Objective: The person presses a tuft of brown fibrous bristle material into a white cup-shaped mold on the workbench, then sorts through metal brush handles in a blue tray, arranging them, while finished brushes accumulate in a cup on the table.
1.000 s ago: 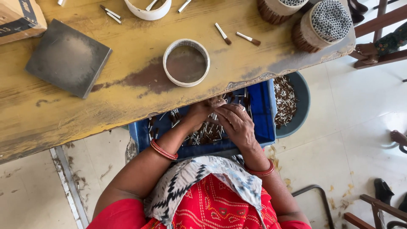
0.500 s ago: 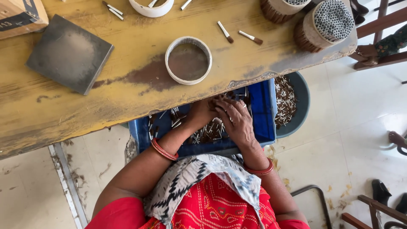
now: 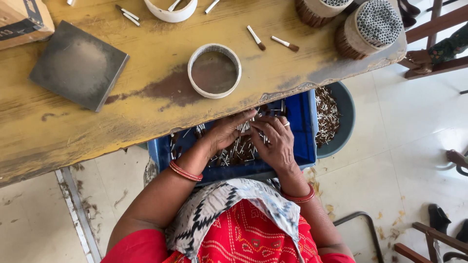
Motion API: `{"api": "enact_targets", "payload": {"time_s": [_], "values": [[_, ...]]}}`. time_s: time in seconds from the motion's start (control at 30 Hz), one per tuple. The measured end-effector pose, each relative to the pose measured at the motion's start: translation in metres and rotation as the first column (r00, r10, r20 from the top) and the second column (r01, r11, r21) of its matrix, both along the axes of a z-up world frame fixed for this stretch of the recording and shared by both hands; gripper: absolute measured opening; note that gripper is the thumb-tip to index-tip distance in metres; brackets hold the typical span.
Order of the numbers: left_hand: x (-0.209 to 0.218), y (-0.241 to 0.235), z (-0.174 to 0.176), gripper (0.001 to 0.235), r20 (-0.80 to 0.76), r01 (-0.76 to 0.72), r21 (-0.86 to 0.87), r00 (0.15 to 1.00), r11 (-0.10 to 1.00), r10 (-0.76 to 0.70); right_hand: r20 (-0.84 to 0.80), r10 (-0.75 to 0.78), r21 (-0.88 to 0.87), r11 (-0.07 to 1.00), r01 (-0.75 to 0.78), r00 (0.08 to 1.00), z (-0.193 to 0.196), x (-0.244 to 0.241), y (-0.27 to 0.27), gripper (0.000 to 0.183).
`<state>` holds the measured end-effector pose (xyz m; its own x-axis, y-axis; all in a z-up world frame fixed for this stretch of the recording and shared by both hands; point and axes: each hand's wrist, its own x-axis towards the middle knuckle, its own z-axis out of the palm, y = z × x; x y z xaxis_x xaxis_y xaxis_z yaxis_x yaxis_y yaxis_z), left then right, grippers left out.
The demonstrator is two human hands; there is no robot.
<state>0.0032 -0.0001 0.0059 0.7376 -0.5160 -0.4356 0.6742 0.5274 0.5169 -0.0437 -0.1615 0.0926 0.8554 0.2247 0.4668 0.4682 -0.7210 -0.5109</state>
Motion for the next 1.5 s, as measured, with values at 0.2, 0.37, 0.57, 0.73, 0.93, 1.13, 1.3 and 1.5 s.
{"api": "enact_targets", "payload": {"time_s": [0.2,0.37,0.57,0.73,0.93,1.13,1.3,1.5], "values": [[-0.006,-0.022,-0.091,0.043,0.591,-0.156,0.35,0.802,0.923,-0.088,0.003,0.055,-0.032,0.998,-0.055,0.998,-0.002,0.004,0.007,0.032],[-0.003,-0.021,-0.075,0.05,0.663,-0.35,0.566,0.732,0.746,-0.159,0.023,0.121,-0.046,0.992,-0.12,0.992,-0.004,0.003,0.003,0.026],[-0.002,-0.004,-0.013,0.04,0.208,-0.029,0.124,0.978,0.992,0.003,0.094,0.035,-0.028,0.999,-0.032,0.995,-0.011,0.001,-0.006,0.021],[0.004,-0.005,-0.028,0.038,0.051,0.0,-0.1,0.999,0.995,0.005,0.016,-0.029,-0.037,0.999,0.03,0.999,-0.008,0.003,-0.003,0.022],[-0.007,-0.01,-0.056,0.044,0.158,0.127,0.049,0.978,0.991,-0.133,-0.158,0.153,-0.08,0.983,-0.167,0.975,-0.028,0.007,-0.001,0.093],[-0.007,-0.003,-0.047,0.049,0.105,0.255,0.141,0.957,0.957,-0.27,-0.323,0.24,-0.028,0.965,-0.262,0.916,-0.028,0.009,-0.002,0.095],[-0.004,-0.002,-0.029,0.054,0.17,0.295,0.177,0.931,0.939,-0.324,-0.41,0.235,0.022,0.969,-0.248,0.881,-0.029,0.01,-0.006,0.087],[0.0,-0.008,-0.063,0.051,0.611,-0.275,0.691,0.716,0.668,-0.338,-0.332,0.006,-0.338,0.933,-0.125,0.943,-0.04,0.013,-0.003,0.087]]}}
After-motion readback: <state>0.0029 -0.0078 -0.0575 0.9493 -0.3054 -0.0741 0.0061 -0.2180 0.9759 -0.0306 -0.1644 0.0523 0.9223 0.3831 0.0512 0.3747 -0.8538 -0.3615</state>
